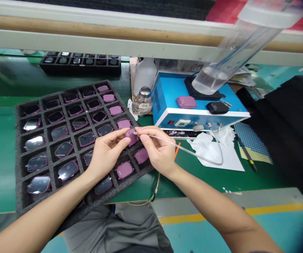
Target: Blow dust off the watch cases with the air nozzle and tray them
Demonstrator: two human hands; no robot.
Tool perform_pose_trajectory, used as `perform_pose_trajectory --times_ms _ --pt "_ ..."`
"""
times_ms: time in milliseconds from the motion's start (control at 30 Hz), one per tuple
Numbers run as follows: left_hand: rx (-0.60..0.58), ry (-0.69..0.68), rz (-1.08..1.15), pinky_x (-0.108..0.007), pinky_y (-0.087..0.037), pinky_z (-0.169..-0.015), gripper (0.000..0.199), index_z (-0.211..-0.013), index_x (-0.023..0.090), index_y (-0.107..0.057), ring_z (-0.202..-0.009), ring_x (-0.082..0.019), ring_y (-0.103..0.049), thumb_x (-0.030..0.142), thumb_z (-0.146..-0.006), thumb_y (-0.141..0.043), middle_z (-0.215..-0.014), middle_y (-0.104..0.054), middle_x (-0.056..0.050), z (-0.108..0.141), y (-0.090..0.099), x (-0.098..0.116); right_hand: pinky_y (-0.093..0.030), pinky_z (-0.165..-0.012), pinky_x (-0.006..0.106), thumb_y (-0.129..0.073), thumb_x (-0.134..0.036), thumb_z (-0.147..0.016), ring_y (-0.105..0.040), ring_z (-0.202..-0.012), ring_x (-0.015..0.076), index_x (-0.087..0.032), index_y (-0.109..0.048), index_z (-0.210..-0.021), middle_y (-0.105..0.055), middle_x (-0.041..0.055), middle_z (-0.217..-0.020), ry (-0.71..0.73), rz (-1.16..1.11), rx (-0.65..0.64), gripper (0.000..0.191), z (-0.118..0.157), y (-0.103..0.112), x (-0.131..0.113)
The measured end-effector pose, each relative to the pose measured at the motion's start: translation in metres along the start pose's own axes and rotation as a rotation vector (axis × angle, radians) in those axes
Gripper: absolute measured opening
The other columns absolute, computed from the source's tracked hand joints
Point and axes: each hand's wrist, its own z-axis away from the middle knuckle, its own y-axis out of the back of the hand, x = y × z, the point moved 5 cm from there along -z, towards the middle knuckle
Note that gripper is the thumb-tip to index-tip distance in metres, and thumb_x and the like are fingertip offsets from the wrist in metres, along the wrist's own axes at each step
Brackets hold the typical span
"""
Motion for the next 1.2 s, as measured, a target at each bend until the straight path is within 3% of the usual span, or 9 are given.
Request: perform_pose_trajectory --times_ms 967,1100,1200 --pt "-0.005 -0.020 -0.014 -0.038 -0.060 -0.094 0.044 -0.117 0.016 -0.079 -0.101 -0.026 -0.075 0.041 -0.082 -0.081 -0.118 -0.079 -0.011 0.000 -0.001 -0.002 -0.064 -0.090 0.034 -0.064 -0.028 -0.098 -0.074 -0.102 0.0189 -0.024 -0.075 -0.098 -0.076 0.0068 -0.104 -0.008 0.027 0.004 0.011 0.000 -0.001 0.000" --pt "-0.029 -0.088 -0.229 -0.037 -0.059 -0.089 0.042 -0.123 0.014 -0.075 -0.097 -0.026 -0.075 0.038 -0.089 -0.070 -0.115 -0.079 -0.012 -0.001 0.005 0.018 -0.065 -0.087 0.034 -0.066 -0.034 -0.098 -0.075 -0.097 0.0190 -0.023 -0.073 -0.100 -0.076 0.0071 -0.104 -0.043 0.004 0.039 0.014 0.003 0.001 0.004" --pt "-0.157 -0.166 -0.644 -0.037 -0.056 -0.092 0.037 -0.127 0.019 -0.073 -0.099 -0.026 -0.074 0.029 -0.095 -0.058 -0.113 -0.079 -0.009 0.000 0.011 0.037 -0.066 -0.086 0.035 -0.067 -0.037 -0.098 -0.076 -0.093 0.0189 -0.024 -0.070 -0.106 -0.077 0.0057 -0.102 -0.068 -0.040 0.111 0.016 0.008 0.004 0.007"
